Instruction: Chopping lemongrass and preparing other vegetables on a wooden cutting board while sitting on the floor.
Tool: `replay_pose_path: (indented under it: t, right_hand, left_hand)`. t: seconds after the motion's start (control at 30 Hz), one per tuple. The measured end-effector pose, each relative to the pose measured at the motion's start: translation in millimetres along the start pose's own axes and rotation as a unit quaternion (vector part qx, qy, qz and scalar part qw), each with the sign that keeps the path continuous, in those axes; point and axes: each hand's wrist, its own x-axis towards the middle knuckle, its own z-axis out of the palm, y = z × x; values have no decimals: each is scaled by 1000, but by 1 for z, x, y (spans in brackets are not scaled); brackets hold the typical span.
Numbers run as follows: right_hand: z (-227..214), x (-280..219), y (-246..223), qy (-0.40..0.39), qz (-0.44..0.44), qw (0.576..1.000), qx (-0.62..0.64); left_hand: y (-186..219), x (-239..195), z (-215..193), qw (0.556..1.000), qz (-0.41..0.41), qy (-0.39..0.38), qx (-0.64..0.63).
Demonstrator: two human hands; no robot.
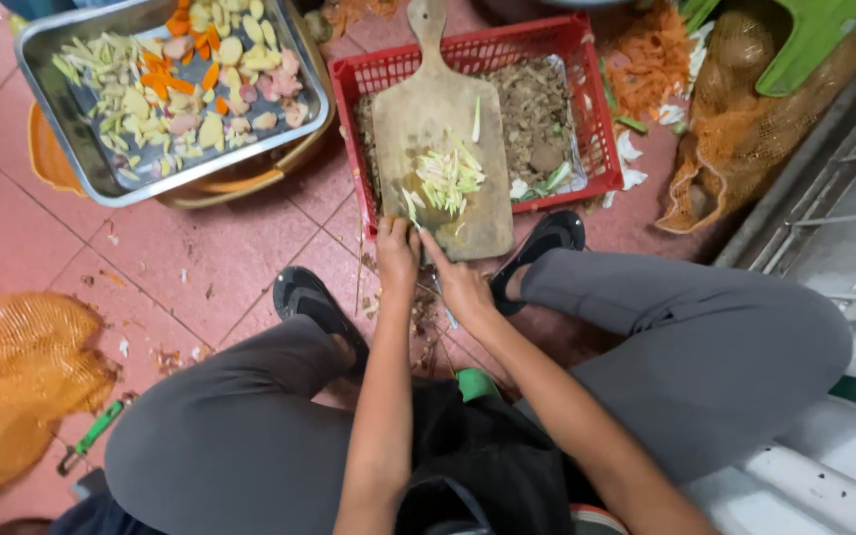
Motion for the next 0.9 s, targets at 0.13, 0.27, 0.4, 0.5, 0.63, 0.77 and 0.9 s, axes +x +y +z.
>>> replay_pose_path:
  t: [0.13, 0.27, 0.4, 0.5, 0.63, 0.77, 0.9]
  right_hand:
    - [4, -29, 20, -12, -14, 998, 55]
    - [3, -60, 40, -16, 38, 985, 166]
    - [-40, -41, 31, 81, 64, 991, 88]
    - [-60, -5, 28, 82, 87, 979, 167]
    - [-12, 60, 52, 243, -4, 935, 260]
    - [12, 128, 57, 260, -83, 929, 249]
    - [-60, 133, 8, 32, 124, 922, 365]
  left_hand:
    - [-7, 9, 4, 1000, -12, -4, 6]
    - [-6, 31, 12, 999, -33, 12, 24]
    - [14, 57, 18, 998, -19, 27, 55]
    - [-8, 67, 43, 984, -86, -17, 156]
    - [-25, 69, 46, 985, -83, -42, 148]
    - [-4, 70, 23, 989, -142, -39, 29]
    - [-17, 70, 28, 988, -97, -72, -97]
